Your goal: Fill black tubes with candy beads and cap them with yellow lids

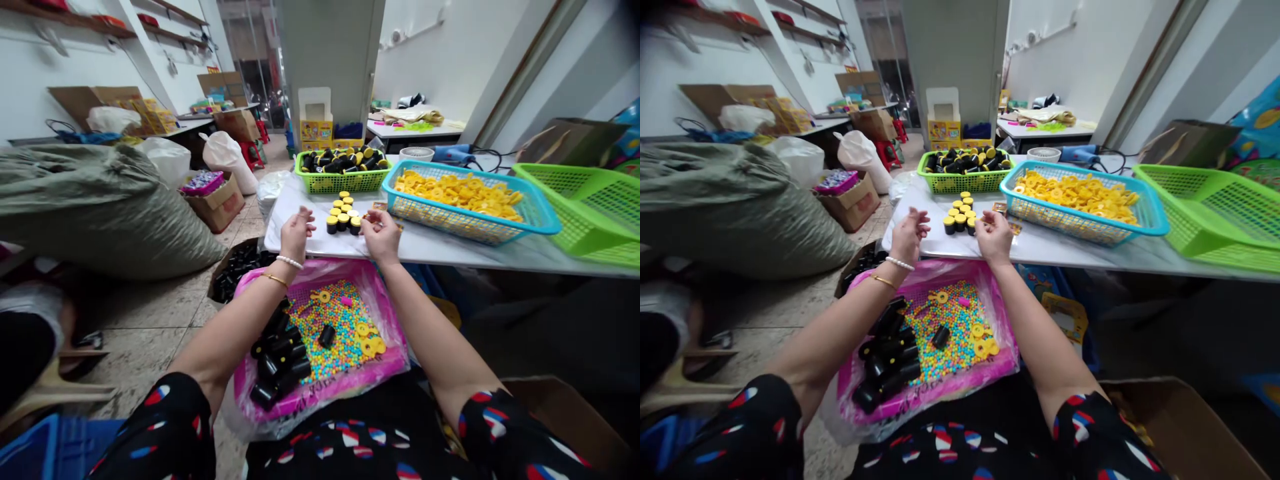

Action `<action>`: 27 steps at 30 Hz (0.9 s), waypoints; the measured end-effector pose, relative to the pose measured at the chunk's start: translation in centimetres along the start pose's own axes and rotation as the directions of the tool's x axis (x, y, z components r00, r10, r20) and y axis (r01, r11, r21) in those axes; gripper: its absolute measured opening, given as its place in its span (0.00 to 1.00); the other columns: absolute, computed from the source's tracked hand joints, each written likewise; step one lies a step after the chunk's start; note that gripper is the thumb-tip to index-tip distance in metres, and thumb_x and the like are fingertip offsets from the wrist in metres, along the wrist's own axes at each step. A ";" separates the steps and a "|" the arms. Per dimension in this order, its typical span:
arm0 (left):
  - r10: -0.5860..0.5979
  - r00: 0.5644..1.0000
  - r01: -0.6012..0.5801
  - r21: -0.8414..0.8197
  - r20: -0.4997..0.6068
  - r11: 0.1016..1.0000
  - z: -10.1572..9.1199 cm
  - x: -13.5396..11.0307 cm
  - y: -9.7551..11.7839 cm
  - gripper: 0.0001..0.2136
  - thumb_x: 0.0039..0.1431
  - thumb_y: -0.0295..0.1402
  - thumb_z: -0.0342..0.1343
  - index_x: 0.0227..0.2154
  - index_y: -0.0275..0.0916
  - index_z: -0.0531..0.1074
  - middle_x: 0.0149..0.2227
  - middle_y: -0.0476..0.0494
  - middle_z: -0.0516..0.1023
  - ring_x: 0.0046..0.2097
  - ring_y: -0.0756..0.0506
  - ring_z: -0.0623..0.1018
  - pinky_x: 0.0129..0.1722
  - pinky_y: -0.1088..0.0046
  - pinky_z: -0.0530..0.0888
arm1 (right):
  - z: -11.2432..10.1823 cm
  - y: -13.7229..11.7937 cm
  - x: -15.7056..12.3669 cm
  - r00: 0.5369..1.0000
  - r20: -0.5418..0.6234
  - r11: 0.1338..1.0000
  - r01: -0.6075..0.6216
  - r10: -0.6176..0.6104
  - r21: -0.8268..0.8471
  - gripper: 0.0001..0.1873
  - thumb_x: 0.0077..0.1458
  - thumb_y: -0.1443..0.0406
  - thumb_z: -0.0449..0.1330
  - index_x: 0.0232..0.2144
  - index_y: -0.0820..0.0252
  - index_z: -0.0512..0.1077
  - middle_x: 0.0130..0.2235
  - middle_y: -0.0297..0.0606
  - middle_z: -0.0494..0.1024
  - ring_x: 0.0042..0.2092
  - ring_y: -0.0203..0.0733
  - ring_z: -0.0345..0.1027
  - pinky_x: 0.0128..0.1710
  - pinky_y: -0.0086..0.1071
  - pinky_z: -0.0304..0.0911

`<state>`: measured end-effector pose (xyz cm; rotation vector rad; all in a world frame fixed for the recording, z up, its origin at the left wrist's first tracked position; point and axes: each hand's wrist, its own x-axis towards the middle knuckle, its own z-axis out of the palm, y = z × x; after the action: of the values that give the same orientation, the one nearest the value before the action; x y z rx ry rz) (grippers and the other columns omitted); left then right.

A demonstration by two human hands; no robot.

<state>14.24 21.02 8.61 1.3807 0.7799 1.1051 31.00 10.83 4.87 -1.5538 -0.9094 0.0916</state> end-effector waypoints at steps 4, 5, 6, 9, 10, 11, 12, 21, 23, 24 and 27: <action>-0.410 0.898 0.426 -0.556 0.162 0.713 -3.2 -3.5 3.0 0.34 0.61 0.58 0.37 0.28 0.31 0.75 0.25 0.39 0.73 0.25 0.50 0.70 0.26 0.74 0.69 | -0.7 -0.3 -2.7 1.000 0.009 0.994 0.006 -0.007 0.109 0.15 0.61 0.59 0.50 0.44 0.65 0.66 0.30 0.38 0.74 0.23 0.33 0.62 0.25 0.30 0.60; -0.435 0.880 0.451 -0.621 0.190 0.641 -4.0 -4.8 3.6 0.34 0.62 0.56 0.34 0.27 0.31 0.75 0.24 0.39 0.73 0.25 0.50 0.70 0.25 0.74 0.69 | -0.9 -0.5 -4.2 0.999 0.042 0.992 0.010 -0.015 0.124 0.15 0.61 0.59 0.50 0.44 0.64 0.67 0.28 0.37 0.74 0.22 0.33 0.61 0.25 0.30 0.60; -0.441 0.873 0.461 -0.651 0.210 0.603 -4.7 -6.3 3.9 0.33 0.64 0.54 0.34 0.28 0.31 0.75 0.24 0.40 0.73 0.25 0.51 0.70 0.25 0.75 0.69 | -1.1 -0.6 -6.0 0.996 0.090 0.991 0.014 -0.026 0.133 0.15 0.61 0.60 0.51 0.44 0.63 0.68 0.28 0.36 0.74 0.23 0.33 0.62 0.25 0.30 0.61; -0.430 0.872 0.475 -0.611 0.232 0.633 -6.3 -11.4 3.6 0.24 0.64 0.48 0.45 0.29 0.33 0.76 0.24 0.43 0.73 0.24 0.53 0.70 0.25 0.77 0.68 | -1.7 -0.9 -12.7 0.932 0.350 0.991 0.058 -0.097 0.120 0.10 0.54 0.65 0.58 0.40 0.59 0.74 0.35 0.38 0.78 0.33 0.38 0.71 0.35 0.34 0.67; -0.426 0.879 0.466 -0.568 0.213 0.678 -6.7 -13.2 3.0 0.20 0.62 0.47 0.50 0.29 0.33 0.76 0.24 0.45 0.73 0.24 0.54 0.69 0.24 0.78 0.67 | -1.8 -0.9 -14.9 0.869 0.473 0.989 0.116 -0.144 0.088 0.12 0.51 0.68 0.59 0.40 0.57 0.75 0.39 0.39 0.78 0.39 0.41 0.72 0.40 0.36 0.68; -0.421 0.889 0.450 -0.513 0.180 0.731 -7.0 -14.9 2.2 0.18 0.59 0.46 0.53 0.29 0.34 0.76 0.25 0.46 0.73 0.24 0.54 0.69 0.24 0.79 0.67 | -1.8 -0.9 -16.8 0.772 0.606 0.976 0.214 -0.193 0.038 0.17 0.49 0.72 0.59 0.43 0.56 0.75 0.44 0.40 0.77 0.45 0.43 0.71 0.46 0.39 0.66; -0.416 0.897 0.436 -0.437 0.147 0.787 -7.2 -16.5 1.2 0.17 0.57 0.46 0.56 0.29 0.34 0.76 0.25 0.46 0.73 0.24 0.54 0.70 0.24 0.80 0.66 | -1.8 -0.9 -18.4 0.676 0.705 0.952 0.305 -0.213 -0.005 0.21 0.47 0.74 0.58 0.44 0.55 0.75 0.48 0.41 0.76 0.49 0.45 0.69 0.50 0.40 0.64; -0.274 0.928 0.317 -0.149 0.254 0.937 -7.6 -21.1 -3.6 0.25 0.54 0.54 0.55 0.36 0.31 0.76 0.30 0.40 0.77 0.28 0.51 0.74 0.29 0.75 0.70 | -2.9 -0.7 -19.3 0.699 0.709 0.896 0.366 -0.088 -0.250 0.16 0.51 0.76 0.54 0.41 0.62 0.74 0.48 0.51 0.72 0.54 0.52 0.63 0.55 0.48 0.59; -0.220 0.929 0.259 -0.098 0.296 0.961 -7.6 -20.8 -3.5 0.29 0.58 0.56 0.47 0.39 0.31 0.76 0.32 0.37 0.77 0.30 0.49 0.75 0.30 0.73 0.71 | -3.4 -1.0 -18.9 0.727 0.684 0.911 0.317 -0.055 -0.263 0.16 0.51 0.74 0.56 0.44 0.62 0.72 0.48 0.51 0.73 0.53 0.53 0.64 0.54 0.49 0.59; -0.189 0.931 0.220 -0.065 0.311 0.973 -7.5 -20.7 -3.5 0.28 0.59 0.55 0.47 0.41 0.32 0.75 0.33 0.37 0.77 0.31 0.48 0.75 0.31 0.72 0.71 | -3.6 -1.2 -18.8 0.740 0.672 0.921 0.284 -0.033 -0.267 0.18 0.51 0.72 0.58 0.46 0.62 0.70 0.45 0.50 0.74 0.51 0.53 0.67 0.52 0.49 0.61; -0.091 0.925 0.076 0.057 0.369 0.995 -7.3 -20.9 -3.7 0.22 0.50 0.45 0.63 0.45 0.38 0.75 0.40 0.39 0.78 0.39 0.45 0.76 0.40 0.70 0.72 | -3.6 -1.9 -19.1 0.746 0.664 0.955 0.152 0.059 -0.255 0.20 0.54 0.62 0.59 0.49 0.63 0.65 0.30 0.42 0.78 0.34 0.49 0.74 0.36 0.45 0.69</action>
<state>0.98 4.76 0.69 1.5204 0.5803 0.7316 19.04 -3.39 -1.01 -1.8054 -1.5897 0.5298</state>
